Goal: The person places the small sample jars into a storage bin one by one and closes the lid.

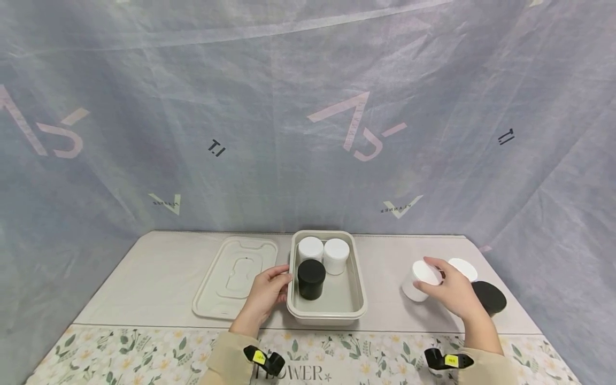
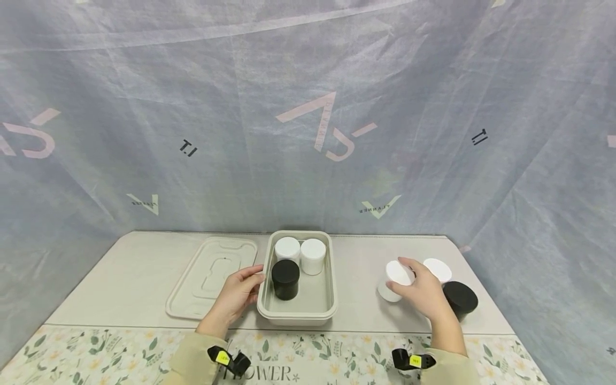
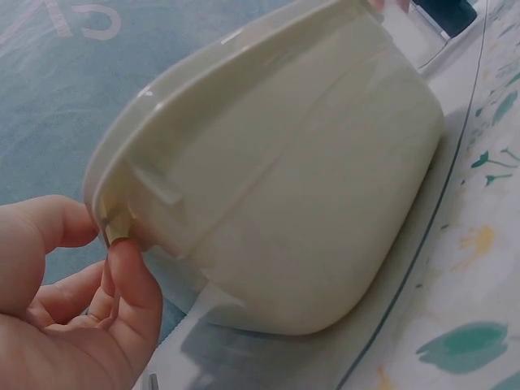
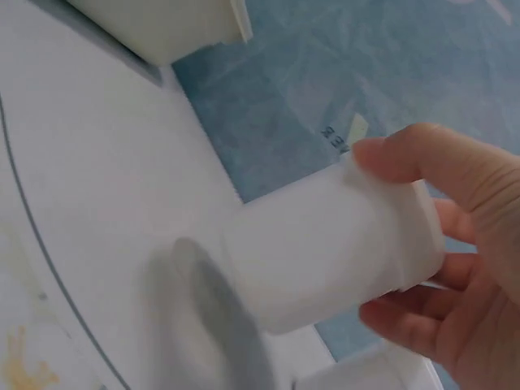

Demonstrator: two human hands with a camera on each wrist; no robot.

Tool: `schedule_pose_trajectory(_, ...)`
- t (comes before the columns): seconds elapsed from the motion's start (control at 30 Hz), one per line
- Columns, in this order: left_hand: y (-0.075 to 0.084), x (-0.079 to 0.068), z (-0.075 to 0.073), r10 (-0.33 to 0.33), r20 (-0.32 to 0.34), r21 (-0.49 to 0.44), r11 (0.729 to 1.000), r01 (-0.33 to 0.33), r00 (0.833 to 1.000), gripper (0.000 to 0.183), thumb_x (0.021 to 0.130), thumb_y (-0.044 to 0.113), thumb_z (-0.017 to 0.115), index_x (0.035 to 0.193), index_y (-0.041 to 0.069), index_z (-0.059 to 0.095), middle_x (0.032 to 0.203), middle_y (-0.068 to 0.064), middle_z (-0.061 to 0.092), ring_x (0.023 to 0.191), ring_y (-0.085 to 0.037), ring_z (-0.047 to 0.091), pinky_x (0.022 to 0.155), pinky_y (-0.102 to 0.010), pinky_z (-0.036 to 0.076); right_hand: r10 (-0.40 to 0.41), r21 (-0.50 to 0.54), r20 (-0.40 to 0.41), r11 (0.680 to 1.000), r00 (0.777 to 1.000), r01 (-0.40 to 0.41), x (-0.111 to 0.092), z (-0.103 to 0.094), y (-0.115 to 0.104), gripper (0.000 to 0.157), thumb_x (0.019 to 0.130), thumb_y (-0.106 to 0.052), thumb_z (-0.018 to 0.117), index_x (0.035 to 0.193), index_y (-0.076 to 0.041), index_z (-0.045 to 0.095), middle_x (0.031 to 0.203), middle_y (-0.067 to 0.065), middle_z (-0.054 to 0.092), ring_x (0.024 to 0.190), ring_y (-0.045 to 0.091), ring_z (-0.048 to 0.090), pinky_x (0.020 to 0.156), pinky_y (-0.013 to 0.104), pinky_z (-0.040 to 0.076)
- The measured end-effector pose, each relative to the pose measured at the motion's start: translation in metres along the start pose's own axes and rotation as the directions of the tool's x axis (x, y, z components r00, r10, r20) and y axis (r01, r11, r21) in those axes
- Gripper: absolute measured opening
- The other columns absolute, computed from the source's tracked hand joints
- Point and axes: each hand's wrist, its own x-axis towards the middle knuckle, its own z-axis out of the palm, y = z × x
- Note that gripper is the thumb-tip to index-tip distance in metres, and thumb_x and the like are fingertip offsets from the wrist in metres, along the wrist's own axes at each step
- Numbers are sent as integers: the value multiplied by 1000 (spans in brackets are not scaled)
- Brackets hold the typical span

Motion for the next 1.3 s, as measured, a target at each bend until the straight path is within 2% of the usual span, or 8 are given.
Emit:
schedule_pose_trajectory(0.17,-1,1,0,6,-2,-12,1000,-6,1000,42,87,8,61,127,-4,54,77,1,59,62,-8,54,50,-19,48,-23,50,-56,998,998,26,6,9,-7,71,81,-33,73,138,-1,44,131,27,51,111,41,53,80,41,49)
schedule_pose_trajectory(0.27,-2,1,-1,10,8,-14,1000,-9,1000,42,87,8,60,127,-5,54,77,1,60,62,-8,54,50,-19,48,-29,110,-83,993,996,39,9,15,-12,69,82,-31,73,138,-3,44,132,24,50,112,36,54,81,25,49)
schedule_pose_trajectory(0.4,-2,1,0,12,17,-15,1000,-11,1000,43,87,8,60,127,-6,53,77,1,59,63,-8,54,51,-19,48,-47,208,-139,975,989,75,12,24,-19,66,80,-23,76,136,-2,47,130,23,52,105,7,54,75,5,42)
schedule_pose_trajectory(0.5,-3,1,0,17,18,-12,1000,-17,1000,43,87,9,60,127,-5,53,78,1,59,63,-7,54,50,-19,48,-72,266,-181,956,981,120,15,29,-24,65,78,-16,77,135,0,48,130,23,52,97,-13,48,76,1,40)
schedule_pose_trajectory(0.57,-3,1,-1,17,18,-13,1000,-16,1000,43,87,9,60,128,-5,53,78,1,59,63,-7,54,50,-19,48,-86,287,-200,947,976,142,16,32,-26,65,77,-13,77,134,0,48,130,23,51,96,-18,44,77,0,39)
schedule_pose_trajectory(0.77,-3,1,-1,9,19,-8,1000,-9,1000,45,89,10,60,130,-4,51,79,2,58,63,-6,53,50,-19,49,-98,341,-232,924,968,175,18,35,-34,64,76,-6,77,133,3,48,129,23,52,95,-16,47,77,0,41)
schedule_pose_trajectory(1.1,-5,-1,-4,26,40,17,999,-27,999,45,91,13,58,131,-5,50,84,-3,60,65,-8,56,53,-20,51,-169,458,-227,851,959,258,23,37,-52,59,78,2,73,130,7,47,124,23,52,97,-11,53,77,6,47)
schedule_pose_trajectory(1.3,-5,0,-3,32,37,8,999,-33,999,45,90,13,59,131,-5,50,84,-1,61,65,-7,56,53,-20,51,-228,455,-218,836,949,306,27,35,-64,57,76,3,73,128,8,50,119,24,55,95,-9,55,76,7,48)
